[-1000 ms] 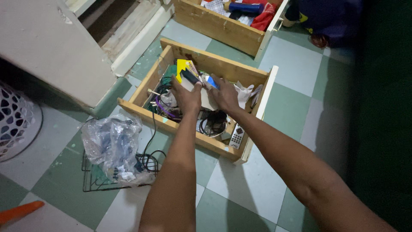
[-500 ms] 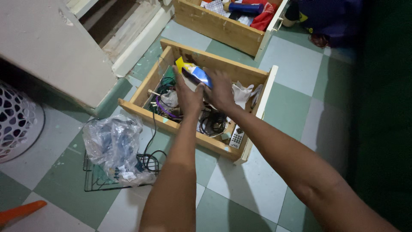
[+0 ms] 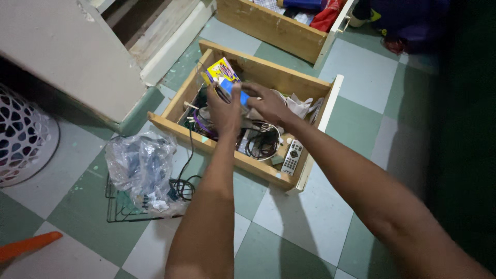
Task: The person opens a wooden drawer and sorts through various items including cables, plastic bags, and small boxes. They remove some items and place them on the floor, then continue to rearrange the remaining contents within the drawer.
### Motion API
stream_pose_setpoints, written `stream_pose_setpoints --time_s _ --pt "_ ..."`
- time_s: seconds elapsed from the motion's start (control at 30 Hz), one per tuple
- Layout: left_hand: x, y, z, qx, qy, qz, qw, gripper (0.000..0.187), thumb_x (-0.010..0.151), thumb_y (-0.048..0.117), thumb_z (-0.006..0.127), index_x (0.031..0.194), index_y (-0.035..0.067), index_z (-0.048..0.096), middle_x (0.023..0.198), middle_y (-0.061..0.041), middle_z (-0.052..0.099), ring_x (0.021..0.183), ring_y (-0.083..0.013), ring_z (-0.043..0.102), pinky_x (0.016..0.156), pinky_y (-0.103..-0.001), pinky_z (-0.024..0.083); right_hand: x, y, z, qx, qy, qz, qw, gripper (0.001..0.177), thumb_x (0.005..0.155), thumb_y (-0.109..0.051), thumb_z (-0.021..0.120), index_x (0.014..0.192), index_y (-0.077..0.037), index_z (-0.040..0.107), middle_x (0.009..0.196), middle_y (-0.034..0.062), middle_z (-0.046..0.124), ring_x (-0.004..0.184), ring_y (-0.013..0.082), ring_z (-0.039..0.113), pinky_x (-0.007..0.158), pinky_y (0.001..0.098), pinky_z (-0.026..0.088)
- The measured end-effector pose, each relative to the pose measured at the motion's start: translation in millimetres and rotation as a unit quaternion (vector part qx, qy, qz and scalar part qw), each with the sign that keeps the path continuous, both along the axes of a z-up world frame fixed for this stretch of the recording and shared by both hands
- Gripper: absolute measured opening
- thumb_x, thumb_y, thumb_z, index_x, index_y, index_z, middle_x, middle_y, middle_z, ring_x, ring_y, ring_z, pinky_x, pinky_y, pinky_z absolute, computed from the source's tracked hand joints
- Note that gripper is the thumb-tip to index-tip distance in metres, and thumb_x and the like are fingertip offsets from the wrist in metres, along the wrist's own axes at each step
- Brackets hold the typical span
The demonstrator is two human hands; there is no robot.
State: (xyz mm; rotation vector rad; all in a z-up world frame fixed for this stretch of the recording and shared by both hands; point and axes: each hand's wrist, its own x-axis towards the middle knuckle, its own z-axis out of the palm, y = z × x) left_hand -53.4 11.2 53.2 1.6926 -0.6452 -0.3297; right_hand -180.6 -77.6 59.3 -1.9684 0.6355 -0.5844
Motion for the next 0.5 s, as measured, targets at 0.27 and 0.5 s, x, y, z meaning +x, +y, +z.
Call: stream_pose_setpoints --time_s 0.27,0.5 --pt "11.2 -10.2 -18.2 -0.022 -0.098 0.081 0.992 0.053 0.090 0.022 0.071 0.134 -0.001 0.052 0.132 -0.028 0.062 0.121 -0.0452 0.061 0.104 -0.050 0.046 -18.9 -36.8 -44.9 0.184 -0.035 -0.172 0.967 0.036 0.104 -0.025 0.049 0.124 -0.003 0.069 0.122 0.0133 0.072 0.110 0.0221 0.068 0.094 0.0365 0.057" --pt "12.1 -14.1 -37.4 0.067 -0.060 0.042 0.995 0.048 0.085 0.020 0.067 0.129 0.004 0.057 0.124 -0.025 0.066 0.115 -0.0430 0.063 0.099 -0.050 0.047 -33.8 -23.2 -43.4 0.123 0.055 -0.070 0.988 0.043 0.099 -0.029 0.060 0.135 -0.006 0.063 0.125 0.0105 0.068 0.110 0.0193 0.066 0.091 0.0336 0.054"
